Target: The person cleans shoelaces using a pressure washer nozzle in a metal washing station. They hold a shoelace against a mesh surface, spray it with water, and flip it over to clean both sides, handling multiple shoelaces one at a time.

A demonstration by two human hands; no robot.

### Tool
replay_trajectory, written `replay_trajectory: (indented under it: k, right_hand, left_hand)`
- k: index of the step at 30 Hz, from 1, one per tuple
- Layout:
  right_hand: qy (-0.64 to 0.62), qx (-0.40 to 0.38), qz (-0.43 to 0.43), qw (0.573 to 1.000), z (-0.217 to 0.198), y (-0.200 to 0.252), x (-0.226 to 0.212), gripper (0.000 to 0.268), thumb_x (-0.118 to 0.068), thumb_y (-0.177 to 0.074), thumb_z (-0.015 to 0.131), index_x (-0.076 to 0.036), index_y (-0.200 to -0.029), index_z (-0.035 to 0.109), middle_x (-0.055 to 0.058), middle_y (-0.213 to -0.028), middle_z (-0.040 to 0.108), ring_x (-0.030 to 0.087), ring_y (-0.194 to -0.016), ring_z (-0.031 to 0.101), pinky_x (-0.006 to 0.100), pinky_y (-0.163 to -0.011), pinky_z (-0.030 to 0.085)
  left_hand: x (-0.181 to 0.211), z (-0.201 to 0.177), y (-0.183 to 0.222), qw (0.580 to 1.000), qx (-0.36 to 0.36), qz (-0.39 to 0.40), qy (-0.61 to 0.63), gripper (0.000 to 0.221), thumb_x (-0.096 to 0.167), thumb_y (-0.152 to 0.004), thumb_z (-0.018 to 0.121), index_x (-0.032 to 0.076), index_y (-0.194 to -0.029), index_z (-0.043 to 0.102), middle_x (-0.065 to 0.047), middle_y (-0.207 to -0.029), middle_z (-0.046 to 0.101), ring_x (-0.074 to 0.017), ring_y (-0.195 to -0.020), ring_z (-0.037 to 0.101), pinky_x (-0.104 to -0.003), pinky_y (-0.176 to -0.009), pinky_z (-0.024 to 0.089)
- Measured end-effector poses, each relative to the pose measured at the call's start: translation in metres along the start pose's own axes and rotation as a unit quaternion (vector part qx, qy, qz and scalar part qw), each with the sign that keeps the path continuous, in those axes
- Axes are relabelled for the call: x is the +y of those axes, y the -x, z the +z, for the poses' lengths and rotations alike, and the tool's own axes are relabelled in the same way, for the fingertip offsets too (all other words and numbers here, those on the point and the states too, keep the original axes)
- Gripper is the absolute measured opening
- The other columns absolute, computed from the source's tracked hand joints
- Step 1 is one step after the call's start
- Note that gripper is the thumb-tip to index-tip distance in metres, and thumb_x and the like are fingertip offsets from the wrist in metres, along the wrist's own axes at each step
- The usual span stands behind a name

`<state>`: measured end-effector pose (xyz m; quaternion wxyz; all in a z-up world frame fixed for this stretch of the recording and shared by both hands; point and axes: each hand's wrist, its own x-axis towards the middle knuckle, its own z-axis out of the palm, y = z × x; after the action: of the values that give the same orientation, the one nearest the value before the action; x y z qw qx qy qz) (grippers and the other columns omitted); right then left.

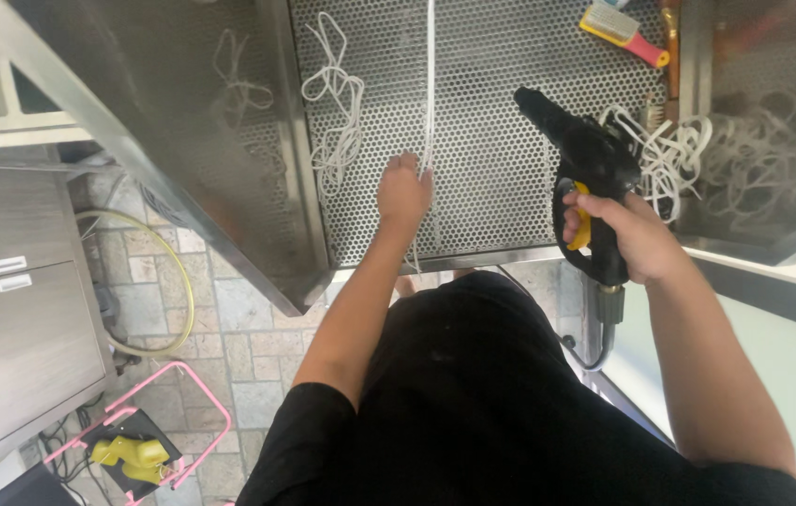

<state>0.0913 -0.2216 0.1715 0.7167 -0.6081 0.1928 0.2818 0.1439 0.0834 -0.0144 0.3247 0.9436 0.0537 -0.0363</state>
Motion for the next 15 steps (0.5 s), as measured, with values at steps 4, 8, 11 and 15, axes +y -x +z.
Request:
replay_trajectory:
  k: [4,8,11,15]
  right_hand:
    - [-0.005,0.005,-0.016,1.000,-0.012,0.013,0.010,0.033,-0.024,-0.095,0.063,0.002,-0.115,0.062,0.010,-0.091,0.065,0.023,-0.086,0.065,0.038,-0.079,0.054]
    - [-0.020,0.012,-0.024,0.999,-0.019,0.020,0.014,0.033,-0.025,-0.095,0.064,0.002,-0.114,0.062,0.010,-0.091,0.064,0.023,-0.086,0.065,0.037,-0.079,0.054]
    - [-0.049,0.017,-0.008,0.999,-0.022,0.017,0.016,0.033,-0.024,-0.095,0.065,0.002,-0.114,0.062,0.010,-0.090,0.063,0.023,-0.085,0.064,0.037,-0.078,0.053]
    - [-0.042,0.017,0.008,0.999,-0.022,0.010,0.013,0.033,-0.025,-0.094,0.066,0.002,-0.112,0.063,0.010,-0.089,0.064,0.023,-0.083,0.065,0.038,-0.077,0.054]
  left_hand:
    - [0.005,0.015,-0.032,0.999,0.006,-0.043,0.027,0.022,0.018,-0.088,0.073,0.001,-0.102,0.070,-0.017,-0.102,0.070,-0.0338,-0.091,0.069,-0.044,-0.082,0.056]
    - [-0.004,0.038,-0.033,0.996,-0.002,-0.085,-0.014,0.016,0.016,-0.093,0.068,0.001,-0.096,0.071,-0.017,-0.101,0.070,-0.0339,-0.090,0.069,-0.044,-0.081,0.057]
    - [-0.014,0.057,-0.033,0.992,0.008,-0.075,-0.097,0.020,0.014,-0.092,0.066,-0.006,-0.097,0.069,-0.022,-0.100,0.069,-0.0358,-0.091,0.068,-0.043,-0.080,0.058]
    - [-0.018,0.065,-0.025,0.992,-0.020,-0.070,-0.101,0.020,0.010,-0.088,0.064,-0.008,-0.095,0.068,-0.025,-0.101,0.068,-0.0367,-0.096,0.068,-0.043,-0.084,0.059]
